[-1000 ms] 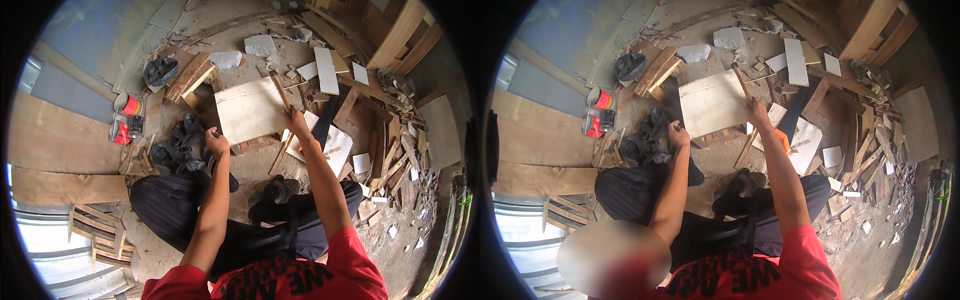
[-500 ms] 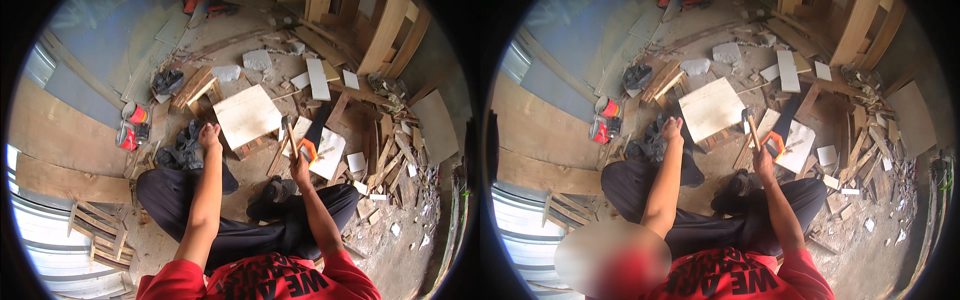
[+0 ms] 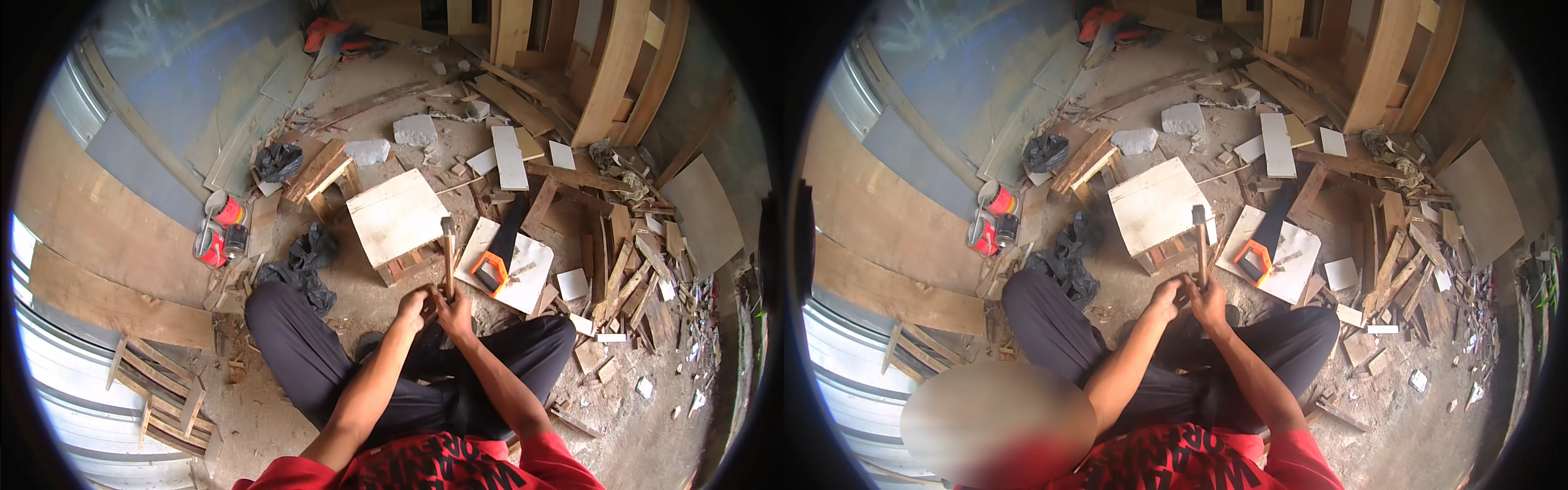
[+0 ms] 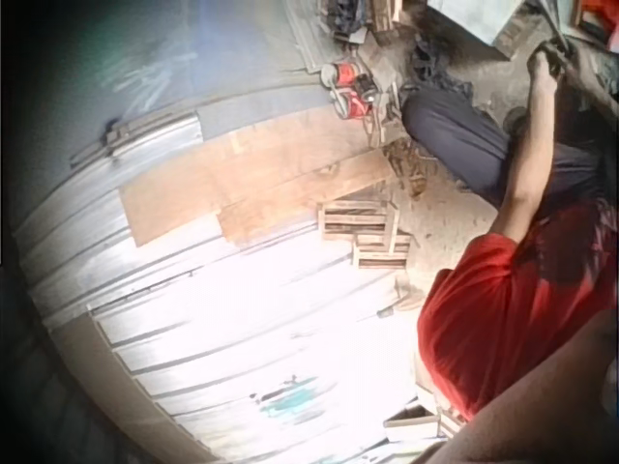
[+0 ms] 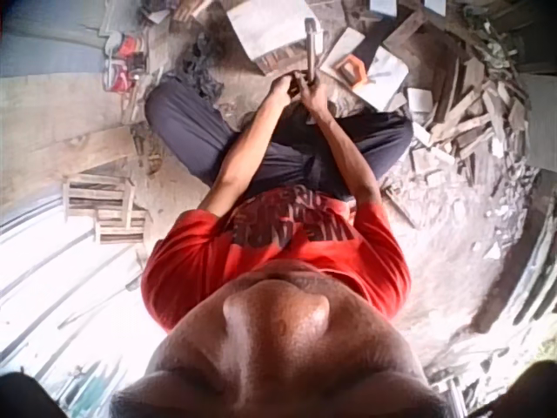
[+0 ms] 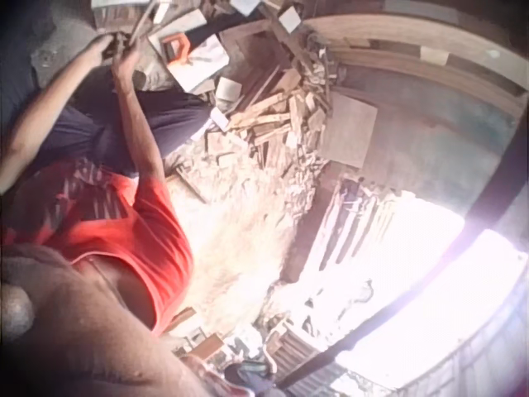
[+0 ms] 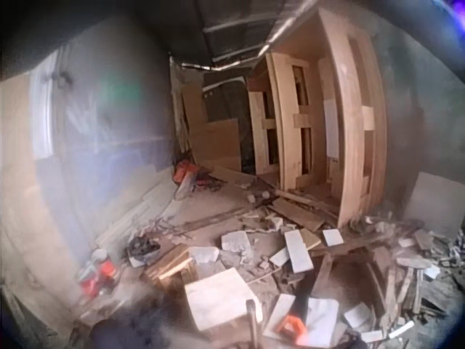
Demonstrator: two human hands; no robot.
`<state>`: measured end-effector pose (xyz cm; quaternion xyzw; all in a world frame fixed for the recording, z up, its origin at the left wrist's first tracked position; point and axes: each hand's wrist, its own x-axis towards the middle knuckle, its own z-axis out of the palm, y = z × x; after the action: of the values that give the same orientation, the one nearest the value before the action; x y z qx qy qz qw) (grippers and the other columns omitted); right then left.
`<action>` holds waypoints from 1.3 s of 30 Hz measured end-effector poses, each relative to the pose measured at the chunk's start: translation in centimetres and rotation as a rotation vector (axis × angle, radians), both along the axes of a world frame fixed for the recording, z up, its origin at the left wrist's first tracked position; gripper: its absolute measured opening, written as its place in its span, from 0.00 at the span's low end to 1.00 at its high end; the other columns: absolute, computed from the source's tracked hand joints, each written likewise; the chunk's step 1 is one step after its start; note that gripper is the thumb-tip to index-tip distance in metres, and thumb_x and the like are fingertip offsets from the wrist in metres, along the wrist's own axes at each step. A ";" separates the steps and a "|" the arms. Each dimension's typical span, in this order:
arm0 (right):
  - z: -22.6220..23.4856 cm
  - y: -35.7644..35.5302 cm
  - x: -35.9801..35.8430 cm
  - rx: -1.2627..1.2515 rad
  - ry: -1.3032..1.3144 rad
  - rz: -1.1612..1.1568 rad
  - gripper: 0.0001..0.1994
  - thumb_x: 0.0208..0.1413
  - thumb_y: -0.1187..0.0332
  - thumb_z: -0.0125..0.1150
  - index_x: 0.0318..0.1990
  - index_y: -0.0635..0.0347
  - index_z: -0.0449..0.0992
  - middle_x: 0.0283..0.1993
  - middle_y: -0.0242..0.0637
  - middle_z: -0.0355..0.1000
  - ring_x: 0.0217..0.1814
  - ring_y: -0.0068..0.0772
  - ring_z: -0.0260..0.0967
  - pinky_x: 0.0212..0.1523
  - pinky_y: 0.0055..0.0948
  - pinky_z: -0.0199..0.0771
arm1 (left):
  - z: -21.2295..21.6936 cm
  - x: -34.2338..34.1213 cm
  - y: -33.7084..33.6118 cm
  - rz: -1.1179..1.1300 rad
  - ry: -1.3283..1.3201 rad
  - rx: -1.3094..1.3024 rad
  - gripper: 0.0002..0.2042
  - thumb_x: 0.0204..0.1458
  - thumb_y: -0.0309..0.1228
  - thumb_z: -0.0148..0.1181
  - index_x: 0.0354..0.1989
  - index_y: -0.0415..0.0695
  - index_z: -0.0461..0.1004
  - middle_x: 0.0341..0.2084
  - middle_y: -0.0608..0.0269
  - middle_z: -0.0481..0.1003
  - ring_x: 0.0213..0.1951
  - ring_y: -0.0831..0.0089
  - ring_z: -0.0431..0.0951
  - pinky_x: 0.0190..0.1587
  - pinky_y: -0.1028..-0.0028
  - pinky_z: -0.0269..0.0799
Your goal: The person assembles a small wooden box by hammering nails into a white wooden panel. They use a hammer to drive nails and a hand saw to cut wood pieces. The person repeatedly picks up nails and hammers them into the panel.
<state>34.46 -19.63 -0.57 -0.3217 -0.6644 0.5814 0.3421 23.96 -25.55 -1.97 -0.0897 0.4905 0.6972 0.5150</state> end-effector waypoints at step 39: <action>-4.3 6.0 1.5 -0.010 -0.267 0.043 0.17 0.63 0.58 0.61 0.33 0.67 0.76 0.20 0.37 0.72 0.23 0.26 0.70 0.27 0.32 0.68 | -3.8 -13.7 -2.5 0.531 0.910 -0.087 0.09 0.54 0.25 0.70 0.41 0.34 0.82 0.30 0.65 0.81 0.33 0.82 0.78 0.37 0.81 0.73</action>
<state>35.93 -13.65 -4.90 -0.3838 -0.7078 0.5440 0.2363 10.23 -28.10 -5.78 0.0796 0.6533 0.7512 0.0516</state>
